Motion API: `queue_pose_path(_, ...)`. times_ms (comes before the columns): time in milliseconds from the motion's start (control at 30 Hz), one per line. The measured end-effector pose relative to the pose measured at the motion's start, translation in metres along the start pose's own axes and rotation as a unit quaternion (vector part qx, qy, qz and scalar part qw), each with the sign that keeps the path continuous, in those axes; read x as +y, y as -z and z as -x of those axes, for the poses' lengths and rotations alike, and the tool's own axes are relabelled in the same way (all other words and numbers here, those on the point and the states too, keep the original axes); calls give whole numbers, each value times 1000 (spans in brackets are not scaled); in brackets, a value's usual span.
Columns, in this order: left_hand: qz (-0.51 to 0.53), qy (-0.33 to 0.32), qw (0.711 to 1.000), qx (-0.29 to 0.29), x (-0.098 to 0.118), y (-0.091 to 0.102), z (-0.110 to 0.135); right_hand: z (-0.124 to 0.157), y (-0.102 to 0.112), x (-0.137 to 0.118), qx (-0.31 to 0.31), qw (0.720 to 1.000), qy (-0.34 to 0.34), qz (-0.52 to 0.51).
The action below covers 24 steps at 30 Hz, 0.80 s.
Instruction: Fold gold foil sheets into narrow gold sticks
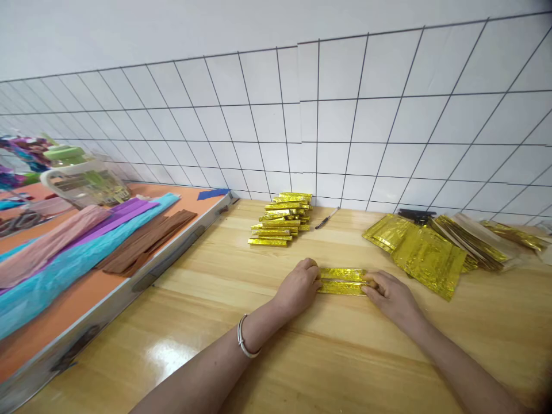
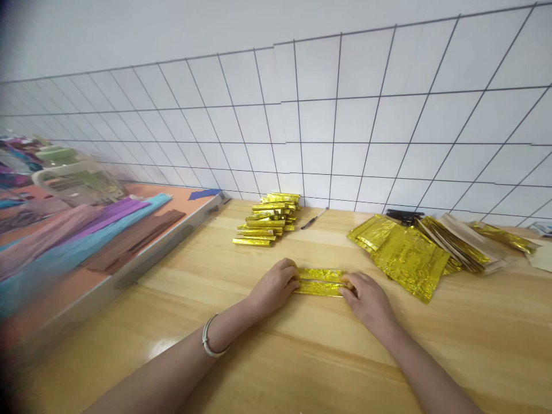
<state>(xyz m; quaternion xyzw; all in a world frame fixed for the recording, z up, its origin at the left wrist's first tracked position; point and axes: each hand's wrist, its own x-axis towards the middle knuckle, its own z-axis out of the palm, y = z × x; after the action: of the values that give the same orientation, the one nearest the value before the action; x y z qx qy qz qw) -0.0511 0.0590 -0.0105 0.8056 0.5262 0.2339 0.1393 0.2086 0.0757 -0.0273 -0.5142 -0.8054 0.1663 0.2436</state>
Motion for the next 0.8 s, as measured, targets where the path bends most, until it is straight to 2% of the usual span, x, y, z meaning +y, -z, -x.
queue_pose_path(300,-19,-30,999,-3,0,-3,-2,-3,-2,-1,6,999,-7,39)
queue_pose_path(500,-100,-92,990,-31,9,1,2,-3,-3,-4,14,998,-32,60)
queue_pose_path(633,-168,-110,978,-50,17,4,4,-4,-1,-8,13,996,-40,82)
queue_pose_path(800,-184,-141,972,-50,22,1,6,-4,-3,-7,31,993,-37,111)
